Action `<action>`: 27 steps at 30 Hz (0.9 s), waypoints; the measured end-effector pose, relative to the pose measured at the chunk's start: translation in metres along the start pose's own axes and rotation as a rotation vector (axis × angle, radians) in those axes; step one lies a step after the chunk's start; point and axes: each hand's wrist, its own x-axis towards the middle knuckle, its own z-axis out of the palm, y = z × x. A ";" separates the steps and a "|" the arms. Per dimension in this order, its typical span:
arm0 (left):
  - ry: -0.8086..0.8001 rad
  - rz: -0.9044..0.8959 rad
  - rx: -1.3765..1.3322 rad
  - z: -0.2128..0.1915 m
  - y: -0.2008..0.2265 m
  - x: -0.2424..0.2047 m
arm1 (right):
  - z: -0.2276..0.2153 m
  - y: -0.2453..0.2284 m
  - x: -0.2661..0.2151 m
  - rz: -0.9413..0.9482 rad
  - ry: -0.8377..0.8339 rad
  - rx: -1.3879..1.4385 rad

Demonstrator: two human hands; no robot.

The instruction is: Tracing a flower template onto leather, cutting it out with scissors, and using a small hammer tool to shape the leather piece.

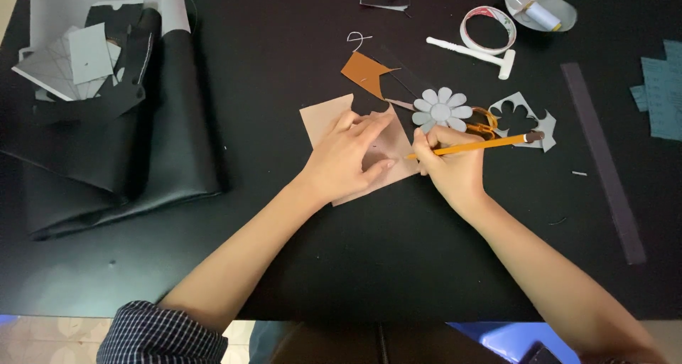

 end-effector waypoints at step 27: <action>-0.006 -0.008 -0.017 0.003 -0.002 -0.001 | 0.002 -0.010 0.004 -0.019 0.002 -0.022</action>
